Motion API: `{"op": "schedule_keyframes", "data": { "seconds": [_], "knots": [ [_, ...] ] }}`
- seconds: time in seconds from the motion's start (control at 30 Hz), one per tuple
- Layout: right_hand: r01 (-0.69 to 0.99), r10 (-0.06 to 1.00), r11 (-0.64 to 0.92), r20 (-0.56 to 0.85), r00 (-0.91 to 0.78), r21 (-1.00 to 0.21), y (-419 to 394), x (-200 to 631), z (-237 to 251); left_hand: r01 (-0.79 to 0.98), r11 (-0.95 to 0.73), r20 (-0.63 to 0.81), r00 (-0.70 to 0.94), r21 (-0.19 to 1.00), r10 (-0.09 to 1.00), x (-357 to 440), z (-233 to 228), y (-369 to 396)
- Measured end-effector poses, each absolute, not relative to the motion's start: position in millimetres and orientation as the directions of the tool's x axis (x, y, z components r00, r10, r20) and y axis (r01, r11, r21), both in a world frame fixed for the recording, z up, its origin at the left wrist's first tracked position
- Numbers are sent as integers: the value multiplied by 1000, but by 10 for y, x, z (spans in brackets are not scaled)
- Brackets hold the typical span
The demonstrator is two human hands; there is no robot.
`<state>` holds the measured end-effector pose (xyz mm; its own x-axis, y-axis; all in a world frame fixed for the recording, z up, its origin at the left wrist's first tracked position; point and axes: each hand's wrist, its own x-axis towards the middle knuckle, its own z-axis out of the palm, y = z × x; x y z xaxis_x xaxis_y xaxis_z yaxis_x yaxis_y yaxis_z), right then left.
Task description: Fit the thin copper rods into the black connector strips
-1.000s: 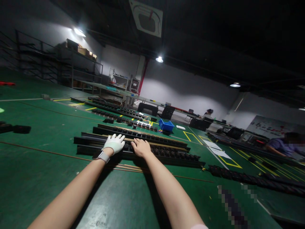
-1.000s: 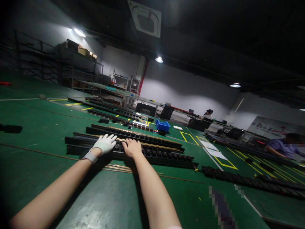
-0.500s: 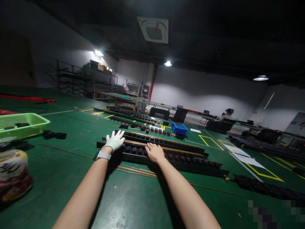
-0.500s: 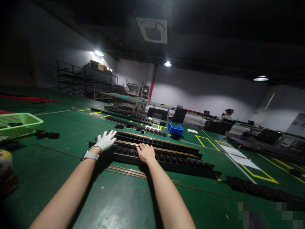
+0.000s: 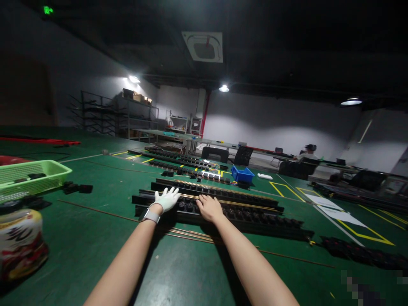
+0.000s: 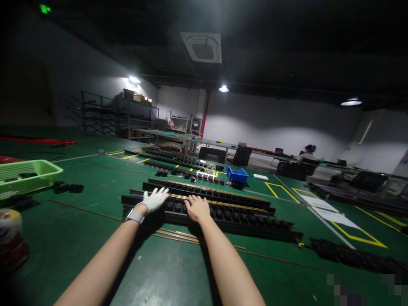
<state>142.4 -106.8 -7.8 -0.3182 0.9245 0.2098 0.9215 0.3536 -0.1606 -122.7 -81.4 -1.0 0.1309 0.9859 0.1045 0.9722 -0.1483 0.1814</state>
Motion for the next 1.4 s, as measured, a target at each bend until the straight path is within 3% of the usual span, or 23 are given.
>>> {"op": "schedule_keyframes", "data": {
  "seconds": [0.57, 0.73, 1.4],
  "knots": [
    [919, 924, 353, 218, -314, -173, -1068, 1428, -84, 983, -96, 215, 61, 156, 975, -826, 15, -861],
    [921, 925, 351, 217, -313, -171, -1083, 1422, -71, 978, -135, 108, 119, 157, 987, -811, -66, -883],
    [928, 935, 334, 184, -305, -161, -1058, 1436, -76, 980, -124, 113, 106, 159, 988, -837, -191, -763]
  ]
}}
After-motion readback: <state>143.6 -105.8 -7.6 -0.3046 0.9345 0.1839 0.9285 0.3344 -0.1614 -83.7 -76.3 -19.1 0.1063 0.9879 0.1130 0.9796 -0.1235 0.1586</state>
